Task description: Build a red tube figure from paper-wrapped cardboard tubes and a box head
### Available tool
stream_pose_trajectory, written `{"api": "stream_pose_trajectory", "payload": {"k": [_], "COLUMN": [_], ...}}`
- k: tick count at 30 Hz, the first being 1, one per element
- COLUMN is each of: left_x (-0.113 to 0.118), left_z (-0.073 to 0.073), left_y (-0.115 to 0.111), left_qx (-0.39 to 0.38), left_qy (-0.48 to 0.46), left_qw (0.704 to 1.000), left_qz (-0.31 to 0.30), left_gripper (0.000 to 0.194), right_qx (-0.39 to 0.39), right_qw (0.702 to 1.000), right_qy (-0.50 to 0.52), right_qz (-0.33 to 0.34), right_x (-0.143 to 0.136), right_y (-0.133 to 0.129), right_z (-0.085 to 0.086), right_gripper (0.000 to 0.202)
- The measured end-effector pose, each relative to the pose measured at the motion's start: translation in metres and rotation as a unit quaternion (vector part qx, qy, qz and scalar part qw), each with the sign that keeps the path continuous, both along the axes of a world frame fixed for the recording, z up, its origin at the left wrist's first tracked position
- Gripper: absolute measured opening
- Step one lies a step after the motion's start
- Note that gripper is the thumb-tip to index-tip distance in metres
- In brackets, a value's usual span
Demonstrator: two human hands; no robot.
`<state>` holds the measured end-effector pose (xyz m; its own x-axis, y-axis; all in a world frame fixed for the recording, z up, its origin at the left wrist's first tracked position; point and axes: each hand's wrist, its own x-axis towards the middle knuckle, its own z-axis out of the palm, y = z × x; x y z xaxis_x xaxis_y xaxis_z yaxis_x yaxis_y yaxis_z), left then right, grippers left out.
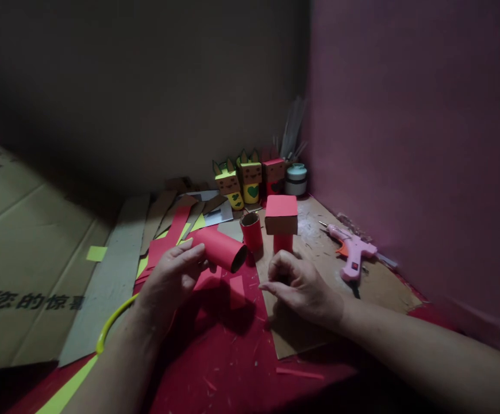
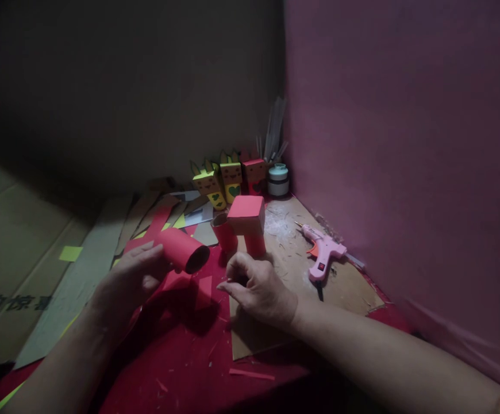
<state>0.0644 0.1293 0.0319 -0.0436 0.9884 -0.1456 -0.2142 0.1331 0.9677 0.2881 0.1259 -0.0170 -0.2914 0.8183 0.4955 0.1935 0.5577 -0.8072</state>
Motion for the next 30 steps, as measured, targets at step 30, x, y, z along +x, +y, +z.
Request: {"api": "stream_pose_trajectory", "payload": {"k": [30], "left_x": [0.004], "left_z": [-0.005], "left_y": [-0.002], "left_qx": [0.099], "left_qy": [0.16], "left_qw": [0.969], "left_qz": [-0.159], "left_gripper": [0.031], "right_qx": [-0.203], "right_qw": [0.972], "right_qy": [0.053], "right_qz": [0.111], "right_x": [0.001], "right_y": [0.001], "right_z": [0.009], "right_gripper": [0.019]}}
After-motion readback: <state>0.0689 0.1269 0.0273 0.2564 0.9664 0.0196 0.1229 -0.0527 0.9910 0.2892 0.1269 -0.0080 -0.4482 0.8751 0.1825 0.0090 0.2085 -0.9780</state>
